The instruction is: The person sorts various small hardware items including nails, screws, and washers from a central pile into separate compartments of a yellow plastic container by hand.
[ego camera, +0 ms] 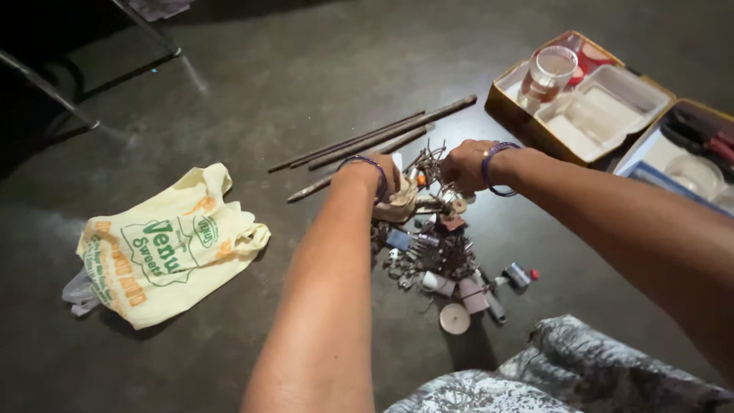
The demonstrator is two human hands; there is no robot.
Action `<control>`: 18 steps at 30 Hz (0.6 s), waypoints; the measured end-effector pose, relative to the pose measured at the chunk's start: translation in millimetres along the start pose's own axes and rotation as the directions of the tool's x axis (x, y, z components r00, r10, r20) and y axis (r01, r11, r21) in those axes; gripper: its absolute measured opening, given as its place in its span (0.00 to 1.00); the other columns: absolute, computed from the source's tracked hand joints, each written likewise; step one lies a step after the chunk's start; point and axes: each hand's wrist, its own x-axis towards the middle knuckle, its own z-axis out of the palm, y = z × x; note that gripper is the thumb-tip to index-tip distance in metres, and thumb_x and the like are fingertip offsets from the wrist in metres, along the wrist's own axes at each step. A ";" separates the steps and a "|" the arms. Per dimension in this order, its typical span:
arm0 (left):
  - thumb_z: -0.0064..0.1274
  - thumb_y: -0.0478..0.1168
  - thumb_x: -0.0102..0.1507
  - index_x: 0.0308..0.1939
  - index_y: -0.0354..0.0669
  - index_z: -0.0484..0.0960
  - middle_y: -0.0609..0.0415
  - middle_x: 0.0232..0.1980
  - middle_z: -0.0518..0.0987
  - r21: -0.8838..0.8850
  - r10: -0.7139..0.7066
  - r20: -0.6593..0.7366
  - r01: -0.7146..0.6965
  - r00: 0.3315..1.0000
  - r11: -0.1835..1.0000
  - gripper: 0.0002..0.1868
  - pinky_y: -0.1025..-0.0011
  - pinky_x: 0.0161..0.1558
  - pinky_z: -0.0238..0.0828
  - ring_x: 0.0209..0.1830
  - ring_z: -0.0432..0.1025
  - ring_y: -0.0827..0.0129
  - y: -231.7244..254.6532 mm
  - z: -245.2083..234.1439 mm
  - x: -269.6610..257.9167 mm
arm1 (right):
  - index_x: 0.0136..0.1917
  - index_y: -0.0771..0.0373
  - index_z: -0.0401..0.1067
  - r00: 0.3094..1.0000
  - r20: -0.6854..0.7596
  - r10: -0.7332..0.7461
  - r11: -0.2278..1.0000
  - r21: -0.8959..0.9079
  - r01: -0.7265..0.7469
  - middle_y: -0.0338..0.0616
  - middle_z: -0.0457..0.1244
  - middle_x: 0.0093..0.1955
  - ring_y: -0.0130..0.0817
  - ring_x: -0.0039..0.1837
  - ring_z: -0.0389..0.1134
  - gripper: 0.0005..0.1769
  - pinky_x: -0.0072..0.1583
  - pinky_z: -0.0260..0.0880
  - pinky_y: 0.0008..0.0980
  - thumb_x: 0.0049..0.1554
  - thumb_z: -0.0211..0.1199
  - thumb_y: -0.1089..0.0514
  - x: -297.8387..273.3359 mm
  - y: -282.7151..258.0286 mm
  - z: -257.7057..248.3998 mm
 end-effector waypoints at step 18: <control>0.67 0.43 0.50 0.52 0.49 0.86 0.47 0.56 0.83 0.271 0.071 0.344 -0.171 0.936 0.947 0.25 0.56 0.55 0.77 0.56 0.79 0.53 46.9 95.0 -40.5 | 0.47 0.48 0.83 0.972 0.215 0.097 0.986 0.115 -0.124 0.41 0.73 0.45 0.43 0.50 0.75 0.16 0.54 0.75 0.43 0.44 0.73 0.46 -82.8 -90.5 88.1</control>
